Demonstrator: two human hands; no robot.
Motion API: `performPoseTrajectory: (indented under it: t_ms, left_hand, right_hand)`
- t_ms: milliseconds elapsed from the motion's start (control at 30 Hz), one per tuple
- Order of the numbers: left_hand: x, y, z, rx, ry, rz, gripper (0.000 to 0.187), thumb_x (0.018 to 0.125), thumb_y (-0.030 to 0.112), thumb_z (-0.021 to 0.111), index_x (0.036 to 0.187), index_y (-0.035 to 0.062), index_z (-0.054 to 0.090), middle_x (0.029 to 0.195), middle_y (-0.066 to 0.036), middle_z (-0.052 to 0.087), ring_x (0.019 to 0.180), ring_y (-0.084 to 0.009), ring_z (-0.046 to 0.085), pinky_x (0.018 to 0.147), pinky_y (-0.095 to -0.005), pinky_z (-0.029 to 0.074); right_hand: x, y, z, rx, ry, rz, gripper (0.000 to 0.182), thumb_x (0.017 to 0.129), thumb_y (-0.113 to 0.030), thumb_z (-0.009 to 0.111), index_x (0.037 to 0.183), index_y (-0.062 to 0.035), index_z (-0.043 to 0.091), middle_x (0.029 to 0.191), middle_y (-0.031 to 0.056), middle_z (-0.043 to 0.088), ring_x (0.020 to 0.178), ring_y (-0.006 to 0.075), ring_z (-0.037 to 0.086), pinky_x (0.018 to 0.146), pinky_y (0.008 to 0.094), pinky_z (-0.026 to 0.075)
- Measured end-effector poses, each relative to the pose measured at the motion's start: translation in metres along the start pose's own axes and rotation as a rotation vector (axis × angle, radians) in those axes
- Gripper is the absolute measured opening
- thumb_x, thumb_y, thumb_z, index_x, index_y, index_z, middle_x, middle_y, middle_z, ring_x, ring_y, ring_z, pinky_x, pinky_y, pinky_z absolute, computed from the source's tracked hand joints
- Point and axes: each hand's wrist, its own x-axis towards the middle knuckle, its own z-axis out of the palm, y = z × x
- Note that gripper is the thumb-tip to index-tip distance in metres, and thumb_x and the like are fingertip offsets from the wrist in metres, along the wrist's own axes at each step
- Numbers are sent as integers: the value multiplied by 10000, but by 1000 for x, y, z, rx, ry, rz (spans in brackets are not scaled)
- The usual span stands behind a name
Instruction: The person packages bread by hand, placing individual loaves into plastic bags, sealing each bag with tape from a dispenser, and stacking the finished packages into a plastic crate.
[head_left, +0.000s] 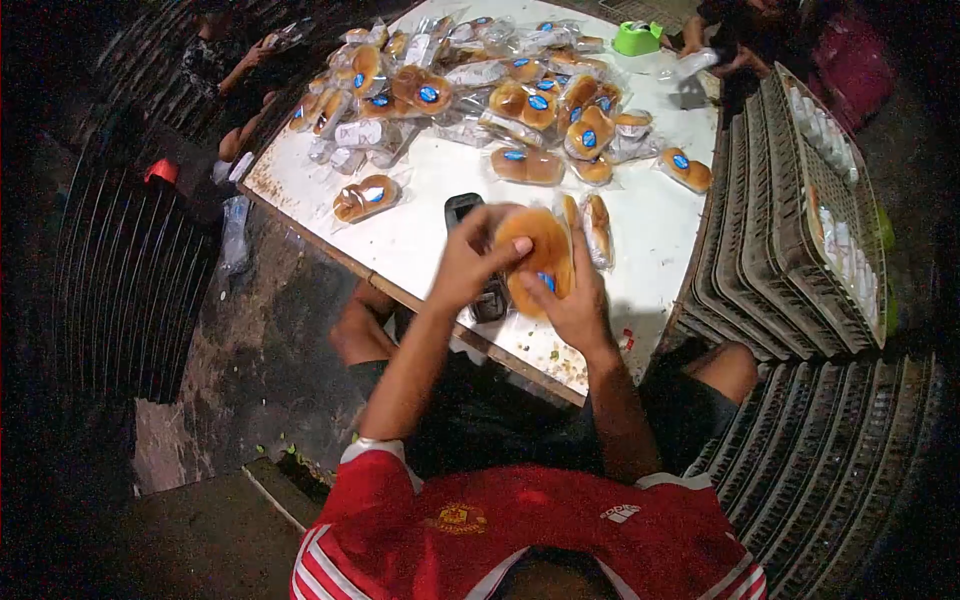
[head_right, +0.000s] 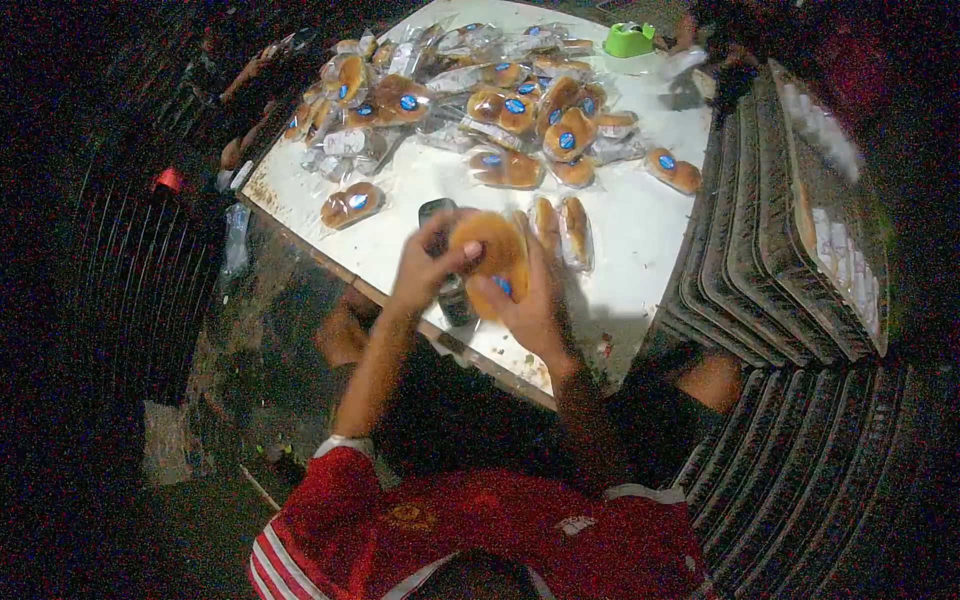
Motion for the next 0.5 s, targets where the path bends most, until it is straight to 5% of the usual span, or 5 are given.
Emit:
performPoseTrajectory:
  t_ms: [67, 167, 267, 333, 500]
  left_hand:
    - [-21, 3, 20, -231, 207, -116, 314, 933, 190, 711, 1169, 1, 626, 1141, -87, 655, 1000, -134, 627, 881, -281, 515]
    - [-29, -4, 17, -119, 413, -13, 212, 982, 194, 646, 1061, -2, 655, 984, -66, 680, 916, -122, 623, 833, -266, 515]
    - [-40, 5, 31, -87, 513, 28, 215, 1002, 204, 621, 1010, -8, 656, 849, -37, 680, 826, -92, 613, 764, -246, 500]
    - [-48, 5, 37, -15, 482, 31, 220, 1006, 204, 614, 1016, -14, 647, 844, -38, 688, 798, -83, 612, 737, -242, 495]
    - [-45, 2, 30, 507, 488, 495, 260, 920, 157, 696, 1075, -31, 607, 1120, -192, 620, 1098, -258, 565, 953, -387, 432]
  right_hand:
    - [-11, -9, 7, 264, -169, 180, 771, 843, -193, 790, 1456, 10, 369, 1435, 207, 489, 1307, 282, 497, 1098, 389, 393]
    - [-35, -16, 18, 93, -156, 102, 744, 869, -202, 764, 1461, 16, 370, 1394, 227, 528, 1249, 312, 557, 1059, 391, 434]
    - [-50, -19, 36, -94, 180, -116, 687, 900, -183, 722, 1462, 15, 380, 1366, 239, 546, 1222, 331, 577, 1036, 396, 454]
    - [-43, -30, 33, -107, 183, -145, 584, 936, -164, 667, 1437, 12, 425, 1336, 225, 579, 1195, 321, 596, 1006, 392, 473]
    - [-25, -32, 13, 3, 12, 51, 447, 944, -178, 649, 1340, 6, 554, 1212, 174, 664, 1075, 247, 652, 941, 345, 496]
